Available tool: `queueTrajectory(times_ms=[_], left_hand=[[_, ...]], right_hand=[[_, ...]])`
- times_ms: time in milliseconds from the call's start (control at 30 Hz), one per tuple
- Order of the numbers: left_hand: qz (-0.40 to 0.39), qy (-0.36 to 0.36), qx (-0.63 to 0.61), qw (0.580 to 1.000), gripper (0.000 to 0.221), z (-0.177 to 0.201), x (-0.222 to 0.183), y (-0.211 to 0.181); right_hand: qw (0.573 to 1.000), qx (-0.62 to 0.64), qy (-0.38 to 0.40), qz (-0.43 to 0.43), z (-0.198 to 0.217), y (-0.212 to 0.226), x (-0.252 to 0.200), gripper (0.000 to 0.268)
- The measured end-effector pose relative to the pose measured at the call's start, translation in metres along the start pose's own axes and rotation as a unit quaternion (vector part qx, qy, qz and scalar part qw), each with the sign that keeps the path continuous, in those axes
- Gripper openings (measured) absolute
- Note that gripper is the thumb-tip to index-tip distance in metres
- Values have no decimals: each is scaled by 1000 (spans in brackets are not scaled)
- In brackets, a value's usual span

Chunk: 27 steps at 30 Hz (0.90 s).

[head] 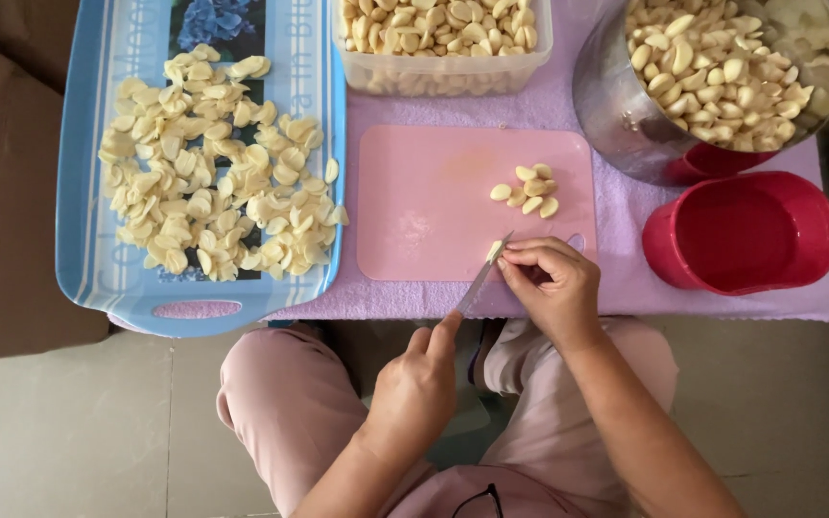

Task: Slicing peeled garlic cloves into thin pieces using a knife on a cutting board.

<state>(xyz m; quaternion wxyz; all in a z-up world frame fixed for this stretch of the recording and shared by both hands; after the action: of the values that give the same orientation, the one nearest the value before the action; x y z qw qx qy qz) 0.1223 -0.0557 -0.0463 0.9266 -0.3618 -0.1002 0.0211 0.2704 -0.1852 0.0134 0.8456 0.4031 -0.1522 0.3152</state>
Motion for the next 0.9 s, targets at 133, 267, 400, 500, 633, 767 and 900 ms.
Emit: queueTrajectory(times_ms=[133, 267, 400, 500, 633, 767, 900], left_hand=[[-6, 7, -28, 1000, 67, -5, 15, -4], [-15, -4, -8, 1000, 66, -8, 14, -4], [-17, -27, 35, 999, 70, 1, 2, -4], [-9, -19, 52, 998, 72, -3, 7, -5], [13, 24, -16, 999, 68, -12, 21, 2], [92, 35, -156, 983, 38, -2, 24, 13], [121, 55, -161, 978, 39, 0, 14, 15]], right_hand=[[1000, -3, 2, 3, 0, 0, -2, 4], [1000, -5, -2, 15, 1, 3, 0, 5], [1000, 1, -2, 7, 0, 2, -1, 6], [1000, -7, -8, 16, 1, 3, -1, 7], [1000, -16, -6, 21, 0, 2, -3, 5], [1000, -9, -2, 12, 2, 1, -5, 5], [1000, -11, -4, 17, 2, 2, -4, 5]])
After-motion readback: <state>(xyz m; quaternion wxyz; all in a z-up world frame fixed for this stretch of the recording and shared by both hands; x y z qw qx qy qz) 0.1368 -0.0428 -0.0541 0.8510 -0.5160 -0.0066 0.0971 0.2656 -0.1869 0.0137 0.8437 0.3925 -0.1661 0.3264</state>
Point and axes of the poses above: each hand's wrist, its own x-axis towards the middle knuckle, its own z-axis out of the back of the hand, y = z × x, the point moved 8 cm from there along x, towards the middle knuckle, and after that the axes turned 6 degrees about -x, right-handed, at the moved point
